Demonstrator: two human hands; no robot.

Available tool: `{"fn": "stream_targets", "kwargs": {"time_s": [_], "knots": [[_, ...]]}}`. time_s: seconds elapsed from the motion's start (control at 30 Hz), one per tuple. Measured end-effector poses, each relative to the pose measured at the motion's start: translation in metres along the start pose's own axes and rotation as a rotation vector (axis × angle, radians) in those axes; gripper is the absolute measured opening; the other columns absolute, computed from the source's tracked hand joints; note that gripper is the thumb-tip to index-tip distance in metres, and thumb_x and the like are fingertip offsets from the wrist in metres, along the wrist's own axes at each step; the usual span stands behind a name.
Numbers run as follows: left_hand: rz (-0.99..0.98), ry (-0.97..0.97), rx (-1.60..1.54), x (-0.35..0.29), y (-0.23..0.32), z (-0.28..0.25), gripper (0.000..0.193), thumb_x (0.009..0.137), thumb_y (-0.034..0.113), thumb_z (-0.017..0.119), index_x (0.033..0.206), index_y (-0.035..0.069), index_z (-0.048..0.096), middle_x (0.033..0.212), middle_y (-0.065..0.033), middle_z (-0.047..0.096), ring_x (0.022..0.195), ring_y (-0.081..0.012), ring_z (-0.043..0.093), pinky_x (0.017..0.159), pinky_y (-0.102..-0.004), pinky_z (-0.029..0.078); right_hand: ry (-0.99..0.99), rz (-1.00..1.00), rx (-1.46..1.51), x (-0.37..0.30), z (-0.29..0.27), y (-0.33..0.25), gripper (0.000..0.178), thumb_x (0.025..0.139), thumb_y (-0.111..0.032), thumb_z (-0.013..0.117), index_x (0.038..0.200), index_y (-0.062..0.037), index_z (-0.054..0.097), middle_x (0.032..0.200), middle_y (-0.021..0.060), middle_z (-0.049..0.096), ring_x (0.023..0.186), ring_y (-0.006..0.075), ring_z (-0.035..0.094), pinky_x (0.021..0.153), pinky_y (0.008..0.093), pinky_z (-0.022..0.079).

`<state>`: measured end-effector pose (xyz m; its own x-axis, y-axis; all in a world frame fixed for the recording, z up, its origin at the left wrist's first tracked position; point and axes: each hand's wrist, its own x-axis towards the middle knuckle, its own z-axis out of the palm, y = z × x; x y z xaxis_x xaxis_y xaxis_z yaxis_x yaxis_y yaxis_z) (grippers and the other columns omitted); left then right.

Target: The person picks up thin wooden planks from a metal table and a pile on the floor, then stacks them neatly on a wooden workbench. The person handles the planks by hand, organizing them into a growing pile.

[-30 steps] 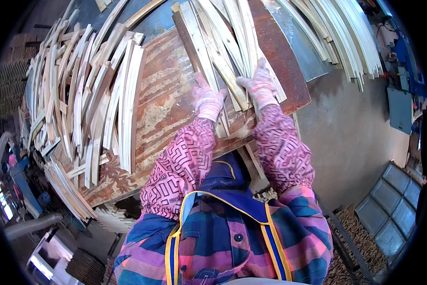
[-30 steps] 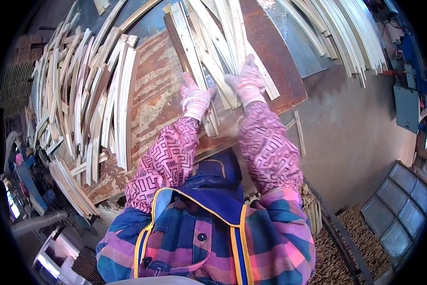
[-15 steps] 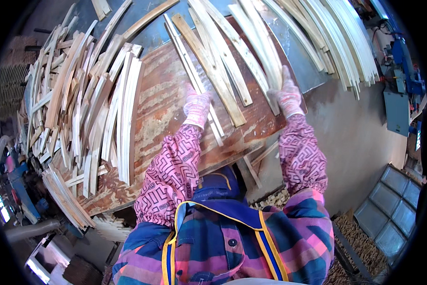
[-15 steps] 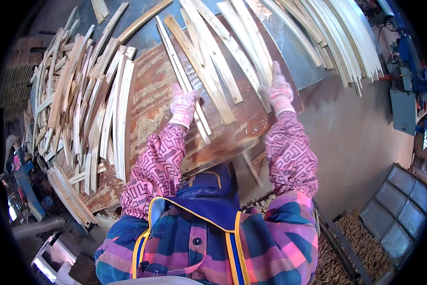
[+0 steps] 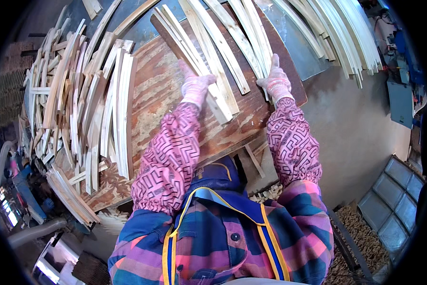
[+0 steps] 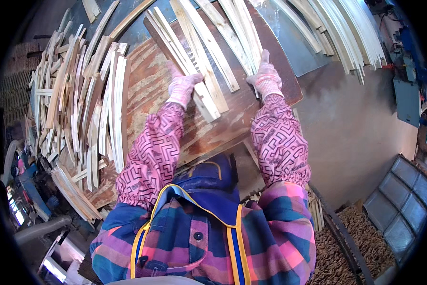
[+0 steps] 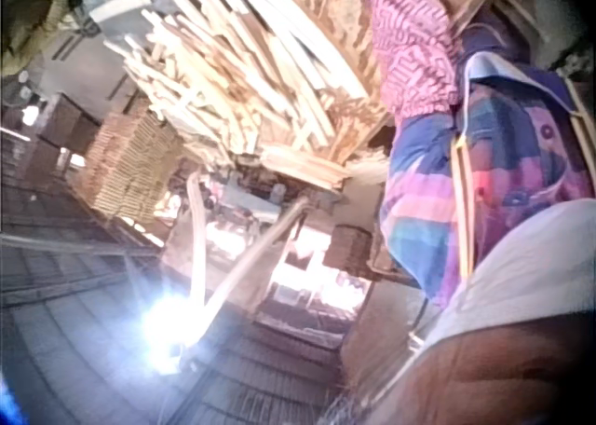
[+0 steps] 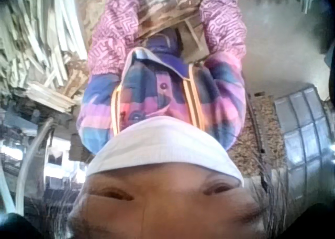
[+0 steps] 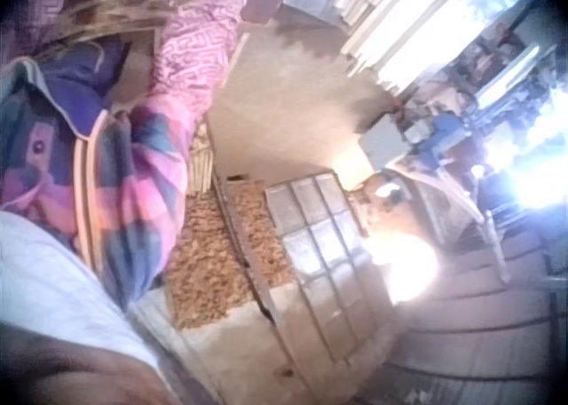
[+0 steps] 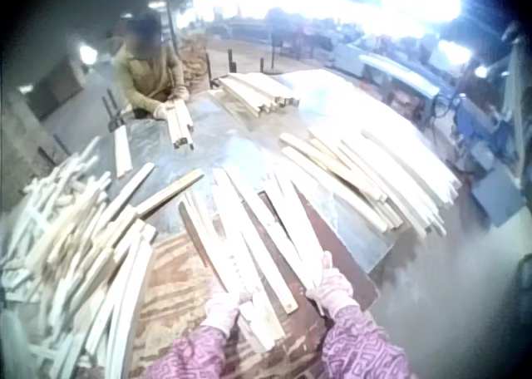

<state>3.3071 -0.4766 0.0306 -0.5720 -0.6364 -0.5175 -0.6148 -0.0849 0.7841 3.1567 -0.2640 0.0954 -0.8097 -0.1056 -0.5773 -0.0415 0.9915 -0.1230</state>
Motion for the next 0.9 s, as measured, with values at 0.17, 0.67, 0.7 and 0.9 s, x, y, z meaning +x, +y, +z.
{"fn": "stream_targets", "kwargs": {"time_s": [0.17,0.67,0.7,0.9], "knots": [[0.000,-0.226,-0.517,-0.022,0.004,-0.042,0.120,0.069,-0.021,0.066,0.157,0.020,-0.004,0.105,-0.0220,0.065,0.081,-0.0298,0.070,0.066,-0.0408,0.061,0.007,-0.069,0.197,0.009,0.002,0.035,0.121,0.067,-0.026,0.088,0.158,-0.0151,0.009,0.138,0.0242,0.054,0.127,0.0362,0.054,0.107,0.0411,0.043],[-0.389,-0.293,-0.572,0.007,-0.051,0.009,0.079,0.073,-0.003,0.076,0.142,0.001,0.038,0.118,-0.0255,0.063,0.104,-0.0345,0.064,0.095,-0.0445,0.052,-0.182,-0.316,0.858,0.005,0.075,0.005,0.118,0.067,-0.010,0.088,0.157,-0.0092,0.012,0.143,0.0242,0.048,0.133,0.0332,0.048,0.111,0.0384,0.041],[-0.404,-0.351,-0.677,-0.012,-0.042,0.000,0.065,0.074,-0.003,0.077,0.132,-0.002,0.048,0.119,-0.0253,0.063,0.106,-0.0343,0.064,0.098,-0.0446,0.051,-0.270,-0.334,1.013,-0.015,0.075,0.006,0.116,0.067,-0.008,0.088,0.157,-0.0083,0.014,0.143,0.0235,0.049,0.132,0.0331,0.049,0.110,0.0389,0.042],[-0.368,-0.505,-0.151,-0.085,0.019,-0.028,0.039,0.069,0.004,0.082,0.105,-0.002,0.070,0.095,-0.0151,0.073,0.091,-0.0270,0.069,0.093,-0.0353,0.052,-0.399,-0.352,1.257,-0.098,0.134,0.026,0.103,0.068,-0.001,0.084,0.153,-0.0085,0.027,0.132,0.0093,0.057,0.119,0.0196,0.055,0.101,0.0339,0.047]]}}
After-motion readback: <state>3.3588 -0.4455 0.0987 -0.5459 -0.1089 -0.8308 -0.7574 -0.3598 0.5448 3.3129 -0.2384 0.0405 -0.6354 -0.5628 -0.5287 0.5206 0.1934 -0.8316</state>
